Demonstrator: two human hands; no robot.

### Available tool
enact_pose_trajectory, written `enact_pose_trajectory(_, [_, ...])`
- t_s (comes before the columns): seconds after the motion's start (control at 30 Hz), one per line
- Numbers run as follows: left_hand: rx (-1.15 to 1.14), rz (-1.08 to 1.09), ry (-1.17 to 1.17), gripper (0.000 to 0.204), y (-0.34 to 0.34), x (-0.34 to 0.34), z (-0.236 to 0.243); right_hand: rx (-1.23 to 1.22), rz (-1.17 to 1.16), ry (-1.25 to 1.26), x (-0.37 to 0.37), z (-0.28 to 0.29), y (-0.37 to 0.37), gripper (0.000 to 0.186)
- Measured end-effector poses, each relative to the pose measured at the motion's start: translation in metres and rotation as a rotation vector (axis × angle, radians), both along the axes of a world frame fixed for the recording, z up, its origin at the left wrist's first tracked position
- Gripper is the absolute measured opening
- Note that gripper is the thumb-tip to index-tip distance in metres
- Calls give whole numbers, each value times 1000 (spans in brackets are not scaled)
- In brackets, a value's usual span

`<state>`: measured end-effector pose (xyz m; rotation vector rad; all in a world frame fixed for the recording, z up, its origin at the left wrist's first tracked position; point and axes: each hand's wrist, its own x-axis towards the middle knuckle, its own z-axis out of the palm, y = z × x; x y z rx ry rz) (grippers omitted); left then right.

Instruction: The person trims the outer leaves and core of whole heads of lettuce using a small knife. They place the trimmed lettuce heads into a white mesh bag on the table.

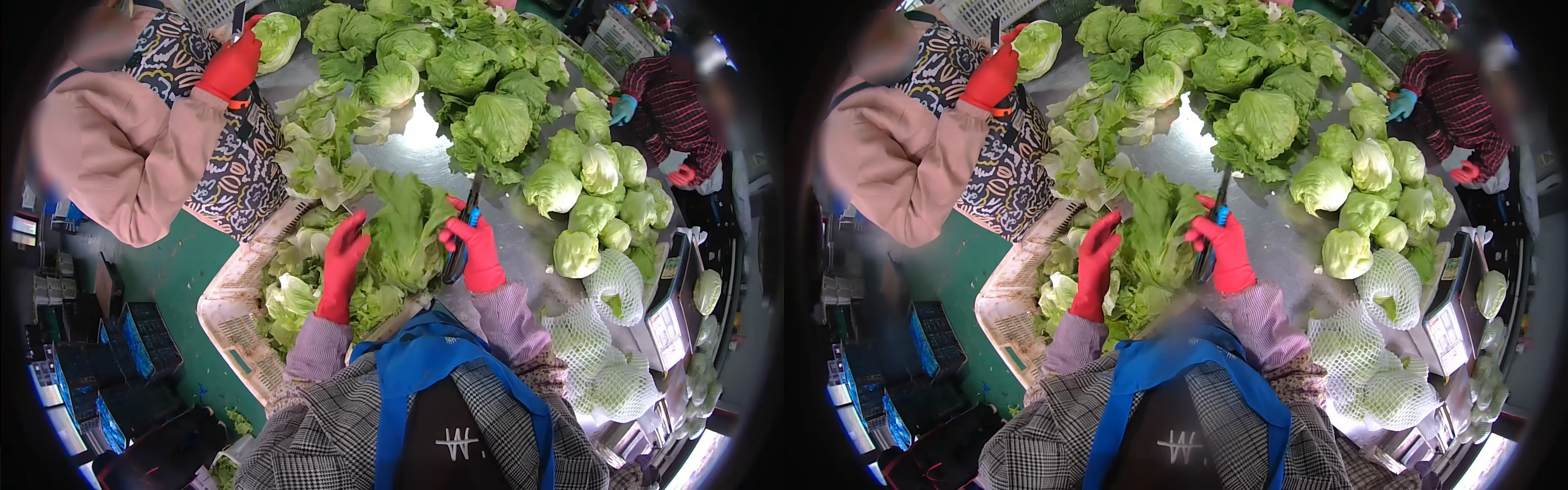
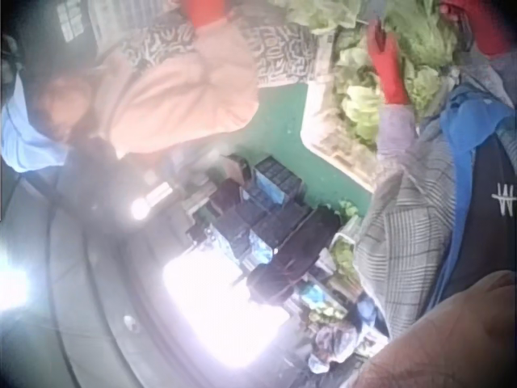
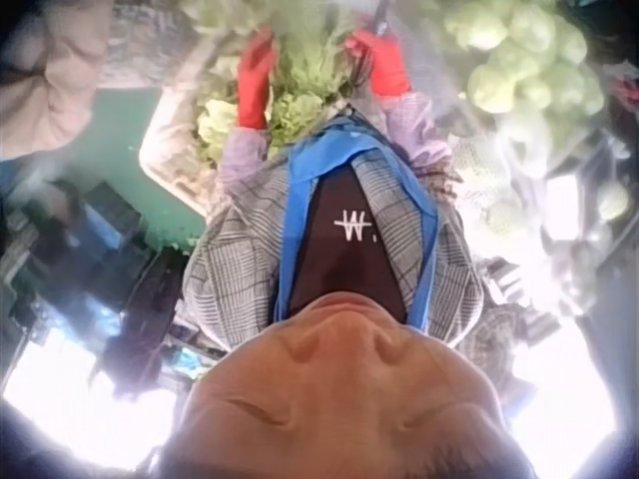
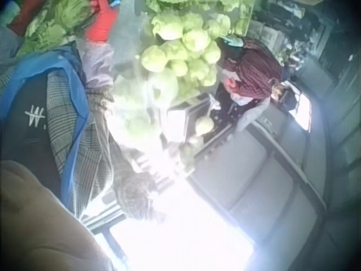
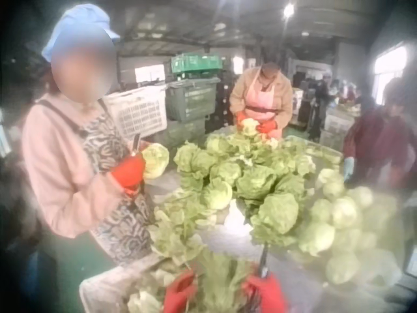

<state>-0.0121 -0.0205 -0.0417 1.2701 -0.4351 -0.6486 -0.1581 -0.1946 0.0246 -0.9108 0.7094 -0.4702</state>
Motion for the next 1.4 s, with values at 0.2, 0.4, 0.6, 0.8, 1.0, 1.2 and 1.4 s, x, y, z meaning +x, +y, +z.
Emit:
enact_pose_trajectory(0.2, [333, -121, -582, 71, 14, -43, -25, -406, 127, 138, -17, -33, 7, 73])
enact_pose_trajectory(0.4, [273, 18, -646, 60, -24, -16, -35, -1082, 314, 343, -33, -19, 21, 97])
enact_pose_trajectory(0.6, [303, 15, -837, 45, -48, -18, -10, -1335, 250, 386, -10, -29, 22, 96])
enact_pose_trajectory(0.8, [316, 34, -856, 36, -47, -21, -22, -1474, 326, 470, 19, -25, -9, 76])
enact_pose_trajectory(1.0, [309, 41, -803, 52, -30, -18, -8, -1184, 165, 622, 27, -80, -94, 61])
enact_pose_trajectory(1.2, [569, -13, -730, 104, -9, -50, 1, -1096, 356, 504, -40, -55, -43, 61])
enact_pose_trajectory(1.4, [686, -173, -850, 104, -39, -33, 13, -1167, 304, 449, -54, -45, 11, 71])
